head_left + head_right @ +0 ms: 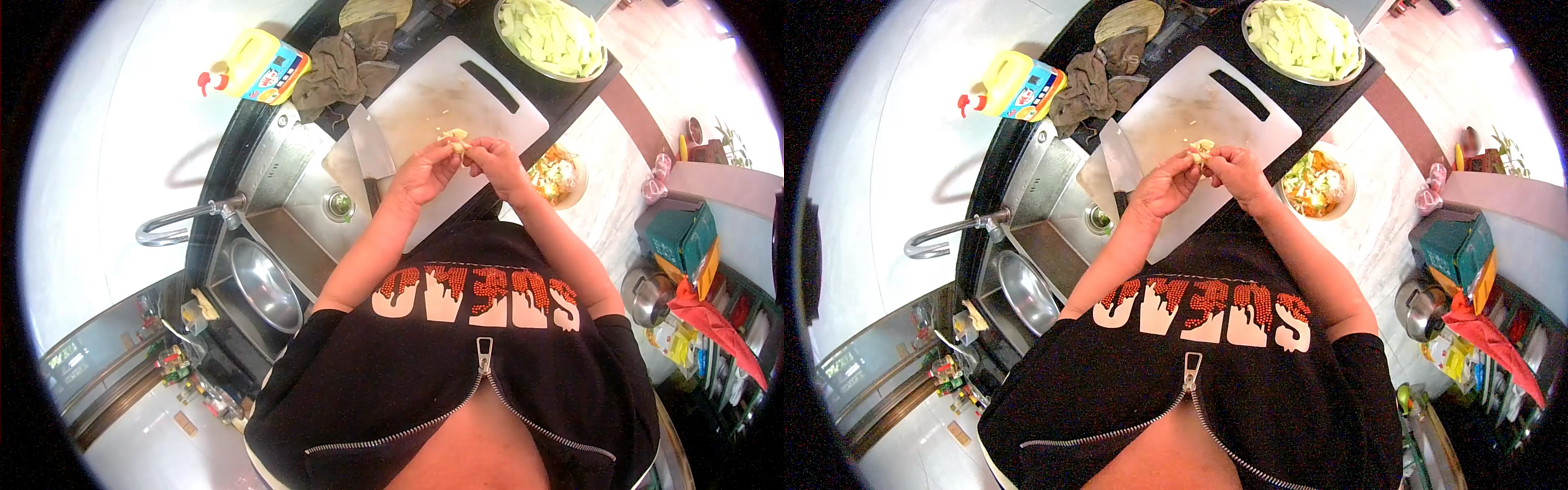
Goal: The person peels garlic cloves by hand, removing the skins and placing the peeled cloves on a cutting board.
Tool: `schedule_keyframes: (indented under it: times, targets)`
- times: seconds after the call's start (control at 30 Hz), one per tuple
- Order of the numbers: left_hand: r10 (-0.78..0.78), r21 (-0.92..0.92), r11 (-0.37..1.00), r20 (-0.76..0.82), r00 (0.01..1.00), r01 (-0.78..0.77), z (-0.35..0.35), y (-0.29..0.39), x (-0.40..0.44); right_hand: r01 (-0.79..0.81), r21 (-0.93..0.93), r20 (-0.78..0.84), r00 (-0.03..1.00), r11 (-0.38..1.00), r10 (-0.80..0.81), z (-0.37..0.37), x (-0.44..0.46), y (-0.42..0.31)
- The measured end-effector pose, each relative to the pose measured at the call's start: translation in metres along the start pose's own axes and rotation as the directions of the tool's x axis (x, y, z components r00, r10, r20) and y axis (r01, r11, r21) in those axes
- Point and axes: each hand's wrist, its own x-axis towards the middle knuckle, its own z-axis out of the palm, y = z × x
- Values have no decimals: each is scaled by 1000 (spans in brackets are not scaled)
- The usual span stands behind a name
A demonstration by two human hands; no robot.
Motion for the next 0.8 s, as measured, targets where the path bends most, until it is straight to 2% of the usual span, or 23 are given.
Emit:
schedule_keyframes:
  times: [0.1,0.13,0.2,0.27,0.3,0.4,0.5,0.6,0.8]
  targets:
    - [142,293,950,-82,986,-112,6,-5,-2,18,-208,-49,998,978,-29,0,-1,-2]
    - [294,486,846,-80,952,-221,8,-7,-2,29,-268,-55,997,963,-46,-2,-1,-1]
    - [555,795,495,22,832,-351,14,-11,-3,36,-349,-72,995,936,-65,-2,-3,-5]
    - [650,890,88,290,702,-448,23,-10,-10,24,-396,-91,994,918,-65,3,-9,-16]
    - [650,876,-127,428,628,-465,28,-9,-14,29,-408,-99,992,913,-75,5,-11,-19]
    - [634,882,-64,398,663,-468,34,-11,-16,56,-436,-104,988,898,-113,8,-14,-23]
    - [556,868,227,257,791,-441,34,-10,-16,94,-439,-78,987,893,-142,5,-13,-21]
    - [366,801,523,98,925,-292,36,1,-21,110,-422,-24,991,900,-133,3,-13,-20]
    - [327,786,545,121,937,-291,33,5,-20,122,-404,34,992,907,-118,2,-11,-16]
